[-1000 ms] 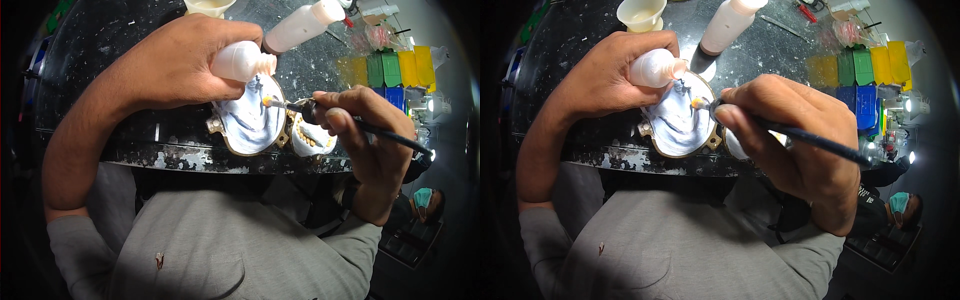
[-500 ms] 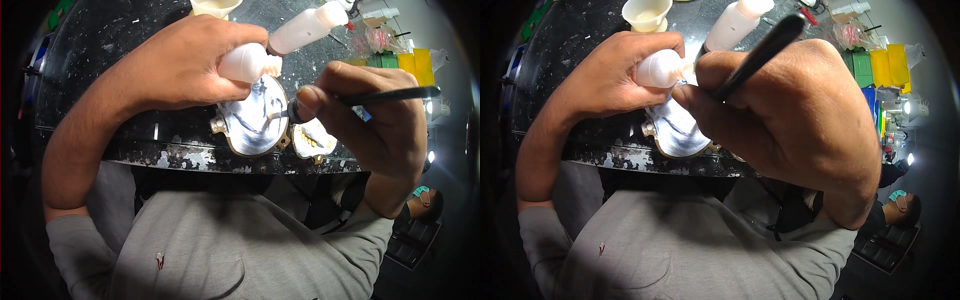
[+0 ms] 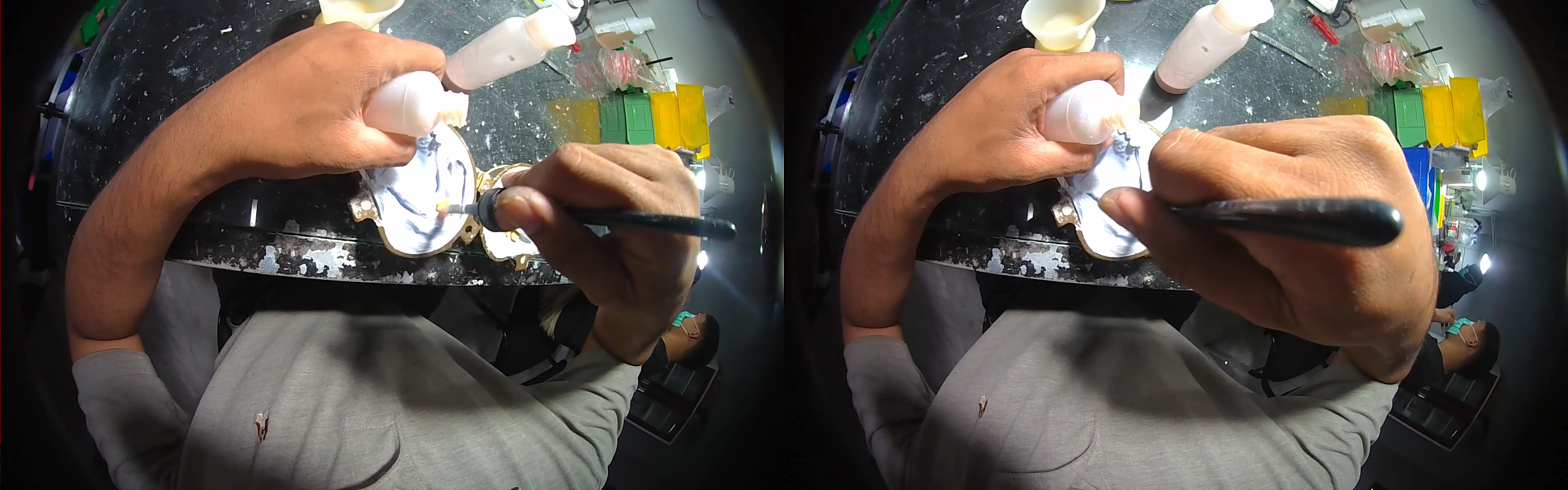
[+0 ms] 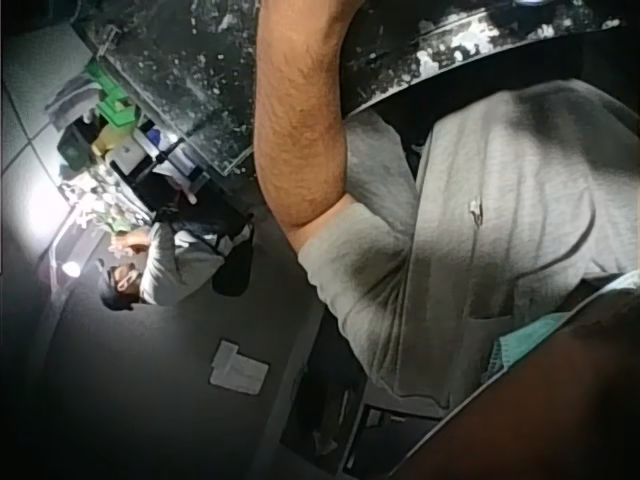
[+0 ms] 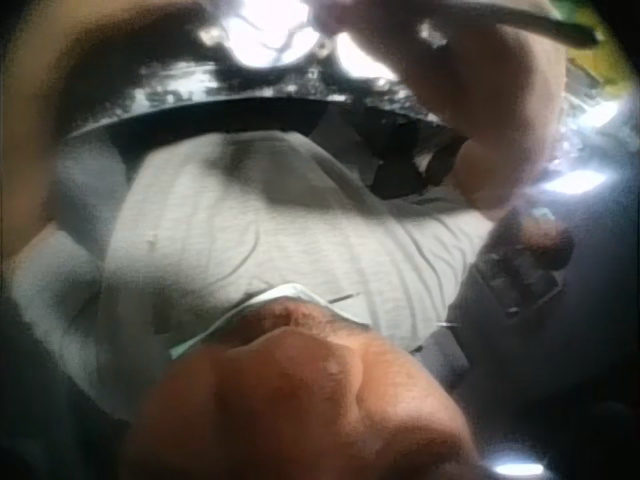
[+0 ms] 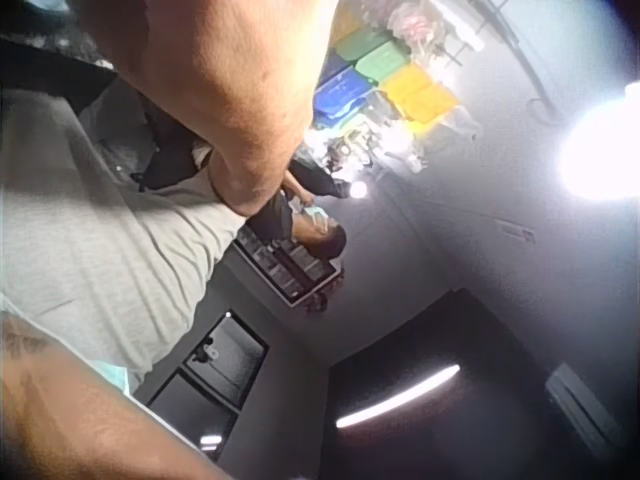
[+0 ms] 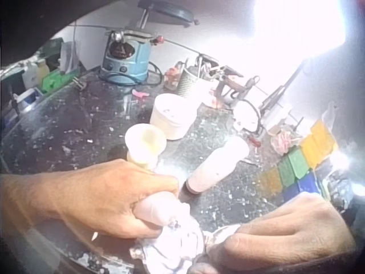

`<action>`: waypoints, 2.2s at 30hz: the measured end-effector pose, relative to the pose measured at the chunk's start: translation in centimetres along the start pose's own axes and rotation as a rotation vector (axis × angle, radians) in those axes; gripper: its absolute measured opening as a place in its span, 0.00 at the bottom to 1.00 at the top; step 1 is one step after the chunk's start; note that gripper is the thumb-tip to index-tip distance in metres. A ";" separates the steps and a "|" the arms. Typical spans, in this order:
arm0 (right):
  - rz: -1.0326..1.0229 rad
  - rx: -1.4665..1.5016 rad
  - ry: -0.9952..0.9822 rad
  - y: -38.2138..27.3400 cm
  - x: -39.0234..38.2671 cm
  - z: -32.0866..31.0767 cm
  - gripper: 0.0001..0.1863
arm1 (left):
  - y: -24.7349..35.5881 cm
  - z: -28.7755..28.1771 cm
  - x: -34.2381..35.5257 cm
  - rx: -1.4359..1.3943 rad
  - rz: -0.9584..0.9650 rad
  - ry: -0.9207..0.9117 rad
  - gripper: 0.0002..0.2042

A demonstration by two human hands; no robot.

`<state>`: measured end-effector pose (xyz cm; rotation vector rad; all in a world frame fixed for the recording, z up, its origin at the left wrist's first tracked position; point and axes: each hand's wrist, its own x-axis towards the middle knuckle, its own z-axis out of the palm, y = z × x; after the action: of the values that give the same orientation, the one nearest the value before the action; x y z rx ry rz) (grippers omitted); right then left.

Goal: The person takes a small cup and a brush from a drawer, then applies a white liquid coating to the interior of a dental mold using the brush.

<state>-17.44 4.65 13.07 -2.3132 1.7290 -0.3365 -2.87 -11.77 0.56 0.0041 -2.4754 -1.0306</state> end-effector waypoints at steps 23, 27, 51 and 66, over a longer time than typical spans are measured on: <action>0.110 0.203 0.066 1.1 -2.2 1.0 0.14 | 0.0 -0.2 0.3 -0.080 -0.113 -0.073 0.21; 0.029 0.156 0.146 1.5 -1.8 2.0 0.15 | 0.1 -0.5 0.1 -0.116 -0.155 -0.090 0.21; -0.097 0.106 0.034 1.3 0.3 0.9 0.07 | 0.5 -0.7 0.7 -0.112 -0.196 -0.146 0.21; -0.066 0.466 0.105 2.7 -0.3 1.0 0.20 | 0.3 -0.7 0.1 -0.103 -0.168 -0.105 0.24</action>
<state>-19.68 4.19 11.28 -2.0402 1.4278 -0.7929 -2.65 -12.08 1.27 0.1308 -2.5472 -1.2571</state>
